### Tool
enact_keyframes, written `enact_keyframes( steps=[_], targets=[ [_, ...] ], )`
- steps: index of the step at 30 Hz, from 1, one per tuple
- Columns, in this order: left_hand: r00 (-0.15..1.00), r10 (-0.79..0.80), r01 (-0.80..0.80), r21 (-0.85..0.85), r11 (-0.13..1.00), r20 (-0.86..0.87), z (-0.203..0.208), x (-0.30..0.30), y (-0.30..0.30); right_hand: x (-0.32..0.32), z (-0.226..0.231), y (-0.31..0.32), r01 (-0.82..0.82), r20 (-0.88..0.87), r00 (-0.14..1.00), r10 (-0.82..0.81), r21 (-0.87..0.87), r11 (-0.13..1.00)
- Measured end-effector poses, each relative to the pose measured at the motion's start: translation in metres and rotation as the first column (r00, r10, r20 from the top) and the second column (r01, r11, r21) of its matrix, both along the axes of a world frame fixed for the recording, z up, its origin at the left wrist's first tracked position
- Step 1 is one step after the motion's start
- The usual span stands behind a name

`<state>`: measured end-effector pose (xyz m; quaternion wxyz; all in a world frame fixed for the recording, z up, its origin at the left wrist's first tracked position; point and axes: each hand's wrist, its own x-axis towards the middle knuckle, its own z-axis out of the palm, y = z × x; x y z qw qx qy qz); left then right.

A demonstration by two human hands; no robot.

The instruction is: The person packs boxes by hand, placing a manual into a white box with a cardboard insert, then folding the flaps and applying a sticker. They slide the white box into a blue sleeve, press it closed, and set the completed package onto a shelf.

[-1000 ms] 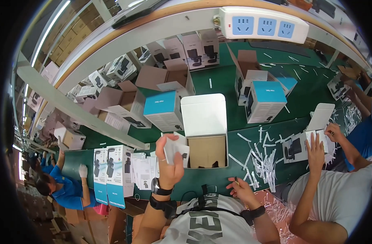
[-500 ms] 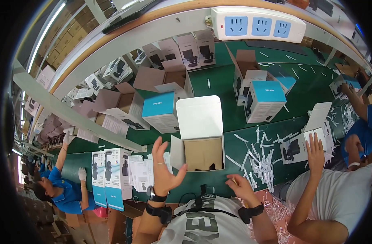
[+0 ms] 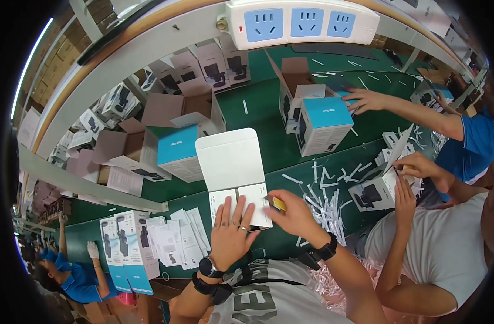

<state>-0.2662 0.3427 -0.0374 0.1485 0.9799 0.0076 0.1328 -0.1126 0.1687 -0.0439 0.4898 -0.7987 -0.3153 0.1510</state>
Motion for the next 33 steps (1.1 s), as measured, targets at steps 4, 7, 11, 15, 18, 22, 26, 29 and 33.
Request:
enact_keyframes(
  steps=[4,7,11,15,18,22,26,29,33],
  targets=[
    [1.0,0.014,-0.013,0.044,0.999,-0.009,-0.006,0.001,0.0,0.018,0.009,0.007,0.086,0.355,0.933,-0.06,-0.058,0.995],
    [1.0,0.019,-0.019,0.025,1.0,-0.017,-0.006,0.001,0.001,0.016,0.016,0.013,0.133,0.39,0.916,-0.099,-0.062,0.989],
    [1.0,0.016,-0.015,0.021,1.0,-0.024,-0.006,0.003,0.004,0.015,0.011,0.018,0.164,0.393,0.91,-0.133,-0.048,0.985],
    [1.0,0.007,-0.007,0.029,1.0,-0.026,-0.008,0.003,0.004,0.009,0.006,0.024,0.169,0.342,0.926,-0.158,-0.001,0.986],
    [1.0,0.0,0.001,0.046,0.999,-0.024,-0.007,0.004,0.005,0.005,0.002,0.03,0.179,0.294,0.938,-0.182,0.038,0.983],
    [0.999,0.011,-0.01,0.027,1.0,-0.039,-0.007,0.004,0.006,-0.012,0.012,0.015,0.118,0.128,0.982,-0.139,0.157,0.981],
    [1.0,0.018,-0.018,0.004,1.0,-0.016,-0.008,0.002,0.004,-0.016,0.028,-0.055,-0.148,-0.154,0.973,0.169,0.137,0.979],
    [1.0,0.008,-0.007,-0.022,1.0,0.006,-0.006,0.003,0.007,-0.01,0.002,-0.103,-0.124,0.199,0.928,0.314,-0.628,0.768],
    [0.996,0.033,-0.033,0.002,0.999,0.083,-0.007,0.004,0.002,-0.002,0.008,-0.093,0.018,0.248,0.96,0.128,-0.512,0.859]
  ],
)
